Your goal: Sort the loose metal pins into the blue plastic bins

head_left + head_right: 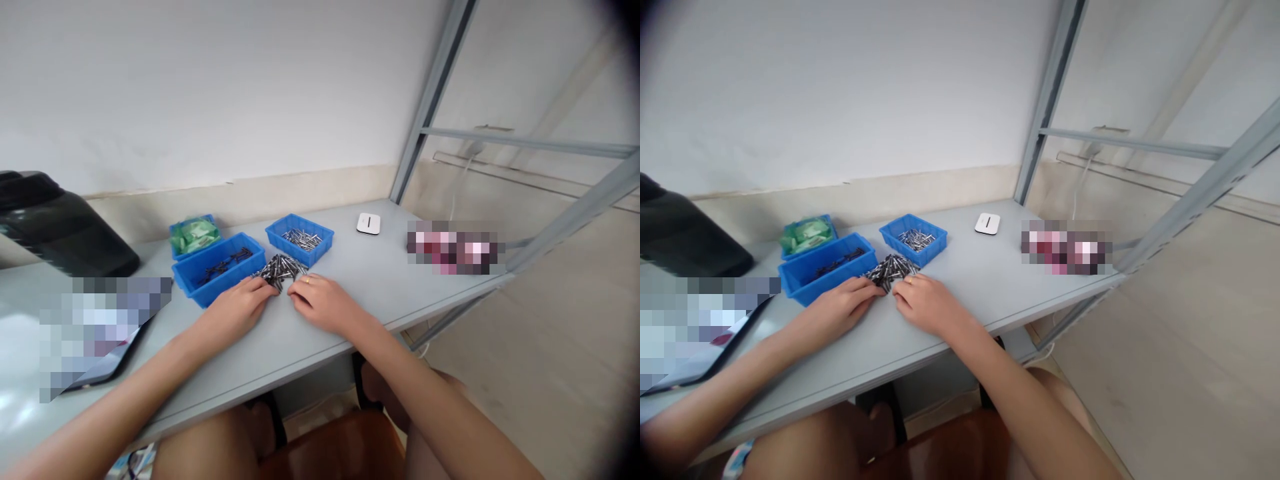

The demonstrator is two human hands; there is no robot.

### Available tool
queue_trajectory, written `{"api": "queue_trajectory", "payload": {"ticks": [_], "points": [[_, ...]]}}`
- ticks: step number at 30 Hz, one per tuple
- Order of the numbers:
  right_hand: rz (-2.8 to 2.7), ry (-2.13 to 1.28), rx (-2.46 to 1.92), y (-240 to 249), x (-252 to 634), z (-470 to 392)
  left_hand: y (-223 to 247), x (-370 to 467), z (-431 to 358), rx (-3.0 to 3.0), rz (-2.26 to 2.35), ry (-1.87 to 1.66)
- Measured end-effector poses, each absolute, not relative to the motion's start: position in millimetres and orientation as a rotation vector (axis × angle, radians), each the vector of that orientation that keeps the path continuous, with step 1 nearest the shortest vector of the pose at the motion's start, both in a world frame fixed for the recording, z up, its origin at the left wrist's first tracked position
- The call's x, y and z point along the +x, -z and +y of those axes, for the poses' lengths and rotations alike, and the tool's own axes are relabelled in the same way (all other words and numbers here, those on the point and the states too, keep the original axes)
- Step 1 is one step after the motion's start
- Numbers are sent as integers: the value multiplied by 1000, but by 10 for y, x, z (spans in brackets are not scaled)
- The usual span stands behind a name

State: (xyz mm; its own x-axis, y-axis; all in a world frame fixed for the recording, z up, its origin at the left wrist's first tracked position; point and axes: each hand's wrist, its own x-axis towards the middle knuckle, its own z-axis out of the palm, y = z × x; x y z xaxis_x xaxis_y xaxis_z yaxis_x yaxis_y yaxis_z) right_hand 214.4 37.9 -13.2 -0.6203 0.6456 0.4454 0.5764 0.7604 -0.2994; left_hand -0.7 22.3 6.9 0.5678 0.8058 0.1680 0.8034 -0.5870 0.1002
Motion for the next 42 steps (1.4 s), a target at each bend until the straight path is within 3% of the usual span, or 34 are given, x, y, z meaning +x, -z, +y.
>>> {"api": "queue_trajectory", "payload": {"ticks": [9, 19, 30, 37, 42], "points": [[-2427, -165, -915, 135, 2146, 382, -158, 19, 174, 2844, 1219, -348], [-2424, -188, -917, 137, 2148, 380, -360, -22, 115, 2772, 1466, 63], [-2418, -180, -906, 133, 2149, 386, -266, 18, 137, 2701, 1290, -53], [-2414, -255, -917, 126, 2148, 384, -222, -57, 204, 2815, 1638, -145], [-2416, -232, -909, 124, 2148, 379, -204, -79, 211, 2774, 1571, -136]]}}
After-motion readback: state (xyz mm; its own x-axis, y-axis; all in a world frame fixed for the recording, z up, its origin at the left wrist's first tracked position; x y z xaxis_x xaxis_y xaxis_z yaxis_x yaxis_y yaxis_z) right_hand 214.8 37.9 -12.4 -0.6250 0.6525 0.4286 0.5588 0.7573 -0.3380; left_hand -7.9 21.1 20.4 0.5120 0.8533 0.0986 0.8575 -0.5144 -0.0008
